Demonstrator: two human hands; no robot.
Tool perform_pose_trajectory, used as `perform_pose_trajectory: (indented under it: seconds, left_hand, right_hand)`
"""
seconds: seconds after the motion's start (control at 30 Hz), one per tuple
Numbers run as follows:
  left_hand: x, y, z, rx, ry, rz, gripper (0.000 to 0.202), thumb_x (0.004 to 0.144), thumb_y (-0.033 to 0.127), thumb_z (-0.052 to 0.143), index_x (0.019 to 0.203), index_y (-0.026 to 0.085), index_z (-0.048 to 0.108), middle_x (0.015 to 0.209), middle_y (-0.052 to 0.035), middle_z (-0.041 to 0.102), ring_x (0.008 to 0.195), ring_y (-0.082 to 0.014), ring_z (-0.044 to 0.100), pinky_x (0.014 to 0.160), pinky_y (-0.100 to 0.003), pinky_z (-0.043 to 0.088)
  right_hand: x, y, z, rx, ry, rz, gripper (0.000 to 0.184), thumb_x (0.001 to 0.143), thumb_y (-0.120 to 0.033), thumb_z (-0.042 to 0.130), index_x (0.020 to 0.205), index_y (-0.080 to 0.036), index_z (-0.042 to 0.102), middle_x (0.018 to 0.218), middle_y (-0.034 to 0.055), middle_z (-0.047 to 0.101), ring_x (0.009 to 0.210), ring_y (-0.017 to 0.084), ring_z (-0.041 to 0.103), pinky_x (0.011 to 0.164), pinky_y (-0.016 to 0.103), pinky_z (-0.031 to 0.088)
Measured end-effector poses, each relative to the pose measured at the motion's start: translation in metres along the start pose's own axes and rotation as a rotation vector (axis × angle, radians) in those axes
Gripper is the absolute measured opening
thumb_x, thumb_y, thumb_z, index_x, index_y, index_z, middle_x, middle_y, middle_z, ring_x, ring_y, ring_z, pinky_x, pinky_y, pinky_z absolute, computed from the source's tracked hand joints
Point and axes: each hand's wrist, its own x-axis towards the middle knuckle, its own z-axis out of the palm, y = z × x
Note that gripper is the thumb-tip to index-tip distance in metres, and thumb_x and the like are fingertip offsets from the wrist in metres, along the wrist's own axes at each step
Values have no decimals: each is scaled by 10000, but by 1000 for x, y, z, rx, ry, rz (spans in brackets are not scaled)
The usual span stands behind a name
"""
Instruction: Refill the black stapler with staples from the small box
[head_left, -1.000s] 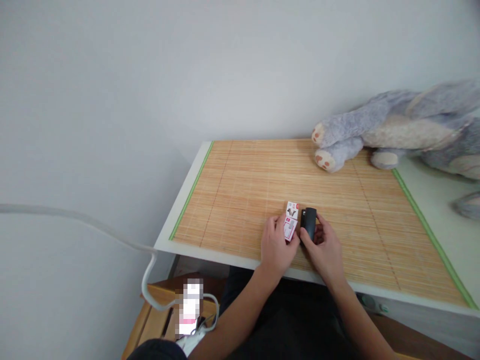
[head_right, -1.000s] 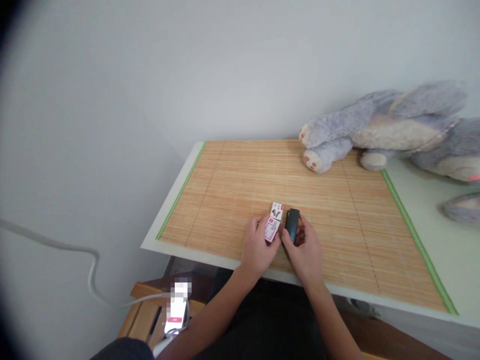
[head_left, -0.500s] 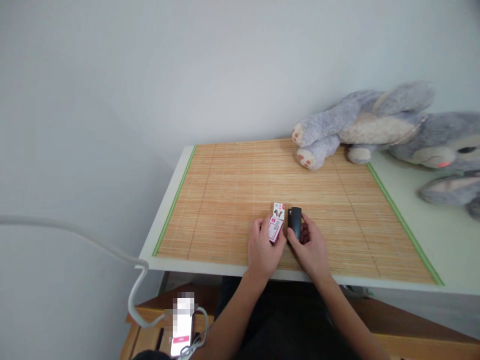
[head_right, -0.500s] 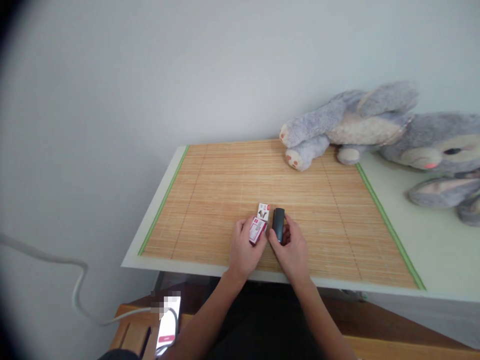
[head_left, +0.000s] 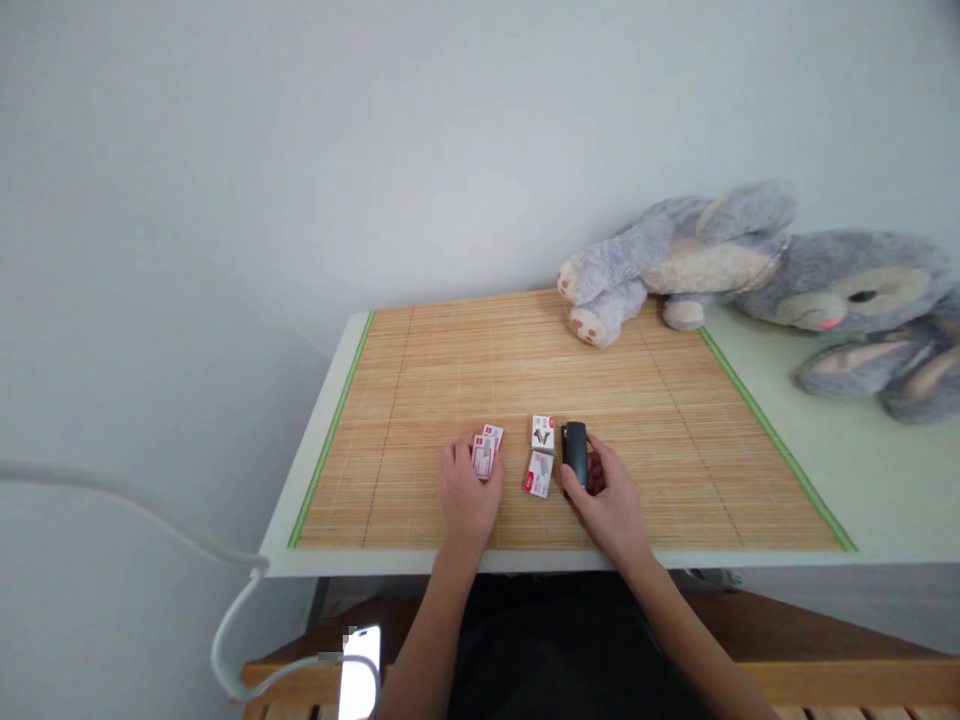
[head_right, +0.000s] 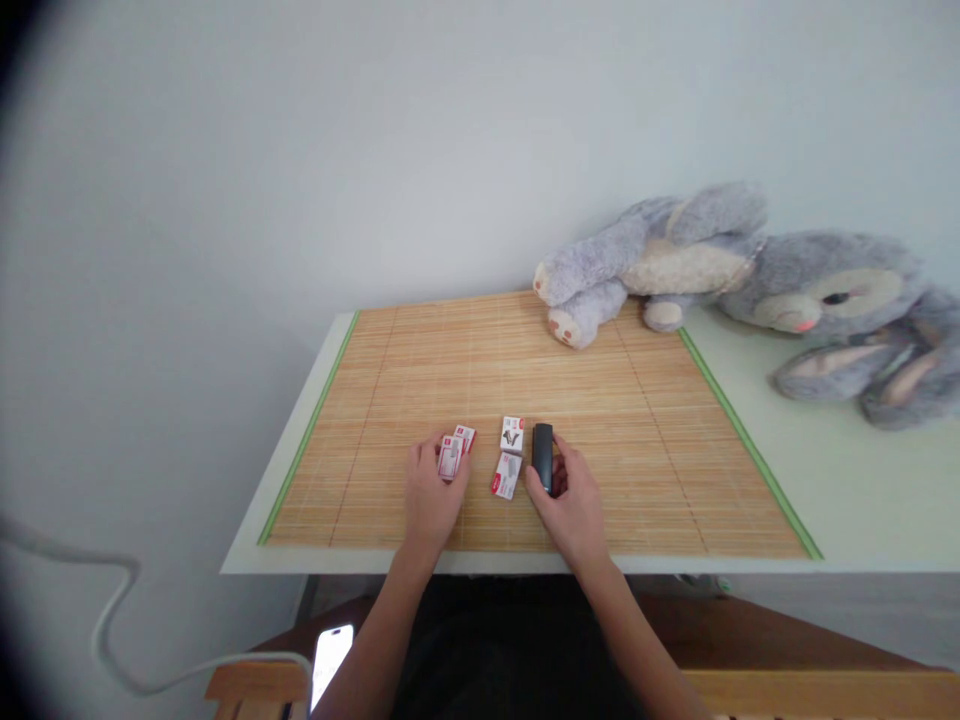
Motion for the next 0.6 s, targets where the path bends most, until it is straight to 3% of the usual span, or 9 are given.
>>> perform_pose_trajectory:
  seconds: [0.13, 0.23, 0.47, 0.6]
  left_hand:
    - [-29, -3, -11, 54, -10, -24, 390, 924, 292, 666, 1301, 282, 567, 1197, -75, 628, 1129, -293, 622, 996, -467, 502]
    - [-37, -6, -11, 96, -10, -41, 313, 927, 306, 664, 1231, 275, 597, 1161, -79, 626, 1074, -301, 628, 963, -474, 494]
    - [-4, -10, 5, 119, 7, -5, 276, 975, 388, 635, 1215, 255, 611, 1167, -86, 629, 1108, -297, 612, 974, -462, 480]
    - [3, 0, 5, 105, 47, 35, 363, 996, 378, 613, 1322, 222, 586, 1269, -140, 597, 1204, -326, 568, 1048, -515, 451]
  right_hand:
    - [-1, 1, 0, 7, 4, 6, 639, 928, -537, 672, 1476, -228, 562, 969, 57, 662, 759, 233, 588, 677, 390, 538]
    - [-1, 2, 1, 13, -1, 10, 631, 930, -533, 673, 1472, -229, 566, 958, 52, 658, 745, 229, 584, 670, 385, 533]
    - [0, 2, 2, 16, 1, 22, 646, 915, -549, 681, 1460, -218, 577, 945, 56, 667, 741, 232, 583, 657, 384, 531]
    - [1, 2, 0, 22, -2, 20, 643, 918, -543, 683, 1460, -212, 578, 948, 58, 668, 733, 229, 585, 643, 376, 524]
